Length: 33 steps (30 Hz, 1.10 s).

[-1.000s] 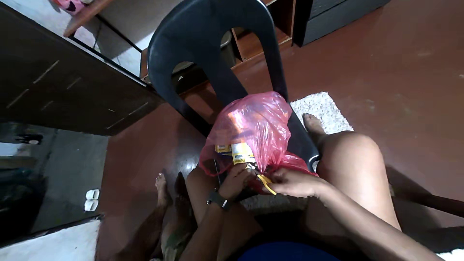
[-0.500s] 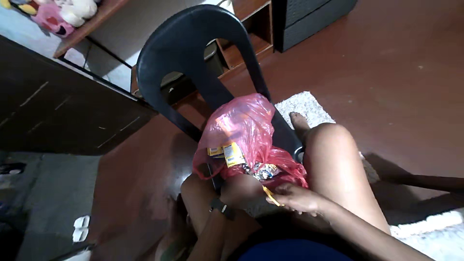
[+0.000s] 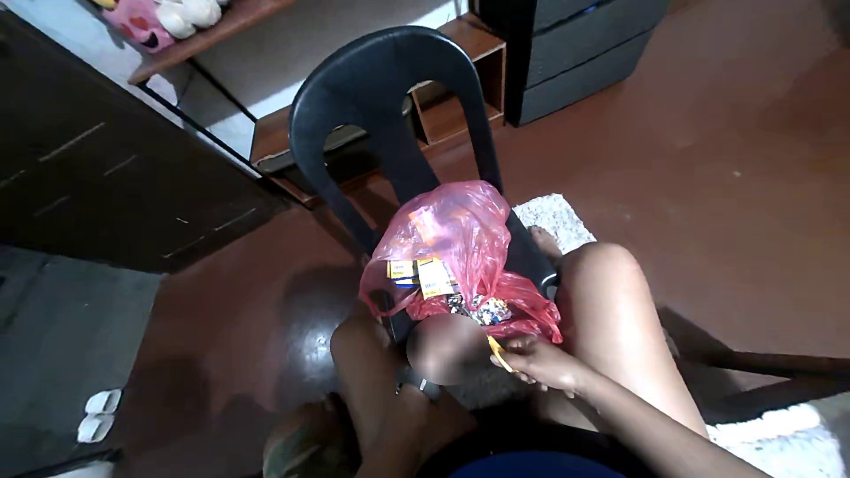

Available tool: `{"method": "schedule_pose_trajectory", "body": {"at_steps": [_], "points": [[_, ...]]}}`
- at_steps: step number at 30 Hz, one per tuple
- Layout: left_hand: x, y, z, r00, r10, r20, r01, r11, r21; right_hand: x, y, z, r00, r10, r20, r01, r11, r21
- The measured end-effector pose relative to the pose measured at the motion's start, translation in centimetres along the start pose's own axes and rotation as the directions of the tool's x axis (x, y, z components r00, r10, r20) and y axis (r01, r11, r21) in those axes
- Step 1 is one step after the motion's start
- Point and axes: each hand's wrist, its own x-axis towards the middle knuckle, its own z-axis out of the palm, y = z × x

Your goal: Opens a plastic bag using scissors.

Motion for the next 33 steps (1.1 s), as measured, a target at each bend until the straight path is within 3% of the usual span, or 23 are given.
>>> {"method": "schedule_pose_trajectory", "body": {"at_steps": [4,11,17,23,33], "points": [[-0.5,-0.7,1.0,0.996,0.057,-0.064,-0.065,0.990,-0.124,0.0,0.7,0.2,0.999,-0.041,-0.004,0.041,0.999,0.017],[-0.8,-0.9,1.6,0.984,0.097,-0.147,-0.109,0.991,-0.075,-0.2,0.5,0.3,0.999,-0.039,-0.017,0.039,0.999,0.002],[0.0,-0.1,1.6,0.984,0.123,-0.125,-0.120,0.992,0.030,0.6,0.0,0.2,1.000,-0.015,0.003,0.015,0.996,0.090],[0.6,0.6,1.3,0.982,0.136,-0.131,-0.130,0.990,0.047,0.9,0.4,-0.1,0.997,-0.052,0.059,0.039,0.979,0.199],[-0.1,-0.4,1.0,0.977,0.143,-0.159,-0.136,0.989,0.050,0.9,0.4,0.6,0.998,-0.017,0.065,0.004,0.982,0.191]]}}
